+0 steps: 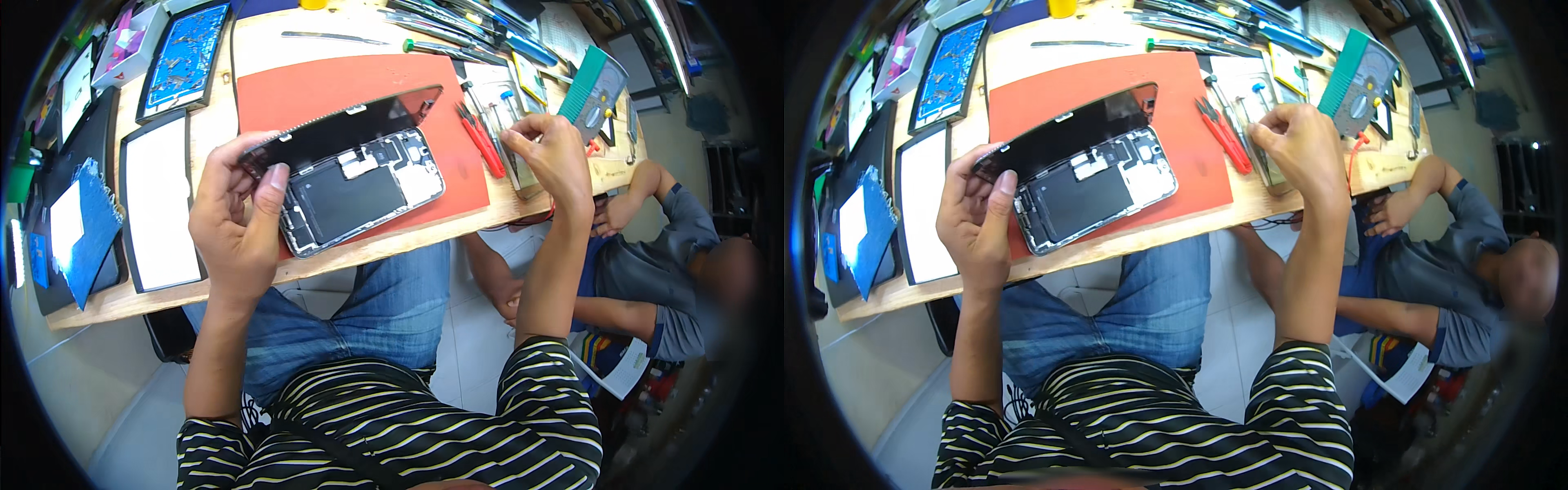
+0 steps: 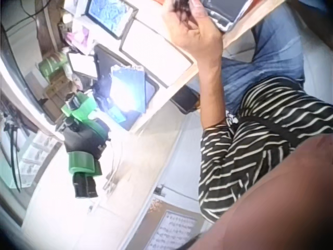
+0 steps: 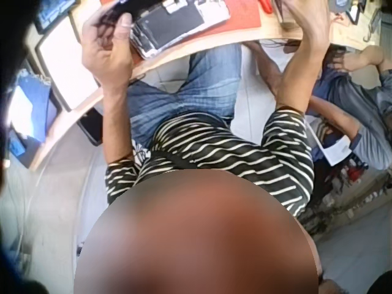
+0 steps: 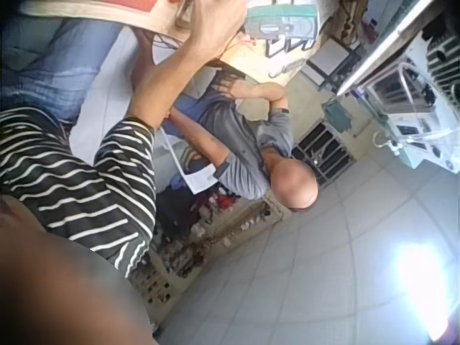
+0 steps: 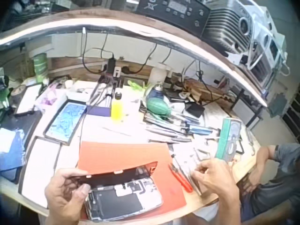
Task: The person applies pink adhesive tape to a new phone battery, trims the excess with scissors, and peels off the backing. They then place the battery into the phone chassis and connect the battery connector using a screwdriver.
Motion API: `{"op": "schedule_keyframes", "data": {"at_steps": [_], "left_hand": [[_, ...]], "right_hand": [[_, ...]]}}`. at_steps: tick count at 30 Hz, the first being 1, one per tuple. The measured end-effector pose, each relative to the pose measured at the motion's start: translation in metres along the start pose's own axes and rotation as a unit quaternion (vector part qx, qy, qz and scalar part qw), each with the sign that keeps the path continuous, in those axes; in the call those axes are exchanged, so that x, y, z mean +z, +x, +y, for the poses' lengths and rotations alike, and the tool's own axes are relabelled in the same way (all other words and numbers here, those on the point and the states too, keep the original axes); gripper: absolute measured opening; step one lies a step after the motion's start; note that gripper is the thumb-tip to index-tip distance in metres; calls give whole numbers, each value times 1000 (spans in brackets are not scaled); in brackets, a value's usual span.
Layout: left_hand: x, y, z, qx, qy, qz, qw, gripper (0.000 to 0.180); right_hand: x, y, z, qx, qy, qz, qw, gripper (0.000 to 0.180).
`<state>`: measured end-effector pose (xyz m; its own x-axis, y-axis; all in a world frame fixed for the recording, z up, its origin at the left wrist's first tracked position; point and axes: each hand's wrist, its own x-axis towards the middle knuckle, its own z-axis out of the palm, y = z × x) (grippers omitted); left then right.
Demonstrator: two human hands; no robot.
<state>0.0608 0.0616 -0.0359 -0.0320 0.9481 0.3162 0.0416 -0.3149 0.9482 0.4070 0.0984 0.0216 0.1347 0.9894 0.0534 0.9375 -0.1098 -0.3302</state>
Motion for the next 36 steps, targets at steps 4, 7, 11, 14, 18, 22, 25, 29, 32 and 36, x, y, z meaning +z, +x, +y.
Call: {"op": "schedule_keyframes", "data": {"at_steps": [4, 7, 11, 14, 18, 22, 25, 29, 32, 36], "left_hand": [[-1, -3, 3, 33, 3, -24, 999, 19], [-2, -3, 2, 50, 22, -30, 998, 16], [-3, -3, 1, 54, 9, -26, 998, 16], [-4, -3, 1, 47, 13, -28, 998, 17], [-4, -5, 3, 41, 11, -28, 999, 20], [-3, -6, 4, 43, 8, -42, 998, 26], [-4, -6, 6, 51, 39, -48, 997, 22], [-6, -5, 8, 50, 55, -54, 996, 23], [-6, -4, 9, 55, 51, -68, 995, 21], [-6, -3, 8, 47, 52, -76, 995, 21]], "right_hand": [[-2, 3, 0, 27, 42, -23, 999, 30], [-1, 4, 5, 1, 75, -43, 996, 27], [2, 9, 15, 20, 165, -76, 983, 19], [0, 13, 18, 45, 270, -43, 961, 14], [-5, 16, 4, 5, 490, 131, 861, 33], [12, 21, -28, -78, 487, 134, 859, 61], [30, 25, -48, -114, 495, 127, 852, 64], [45, 31, -58, -165, 454, 125, 867, 58], [49, 32, -57, -178, 443, 115, 871, 54], [52, 32, -55, -177, 455, 95, 867, 53]]}}
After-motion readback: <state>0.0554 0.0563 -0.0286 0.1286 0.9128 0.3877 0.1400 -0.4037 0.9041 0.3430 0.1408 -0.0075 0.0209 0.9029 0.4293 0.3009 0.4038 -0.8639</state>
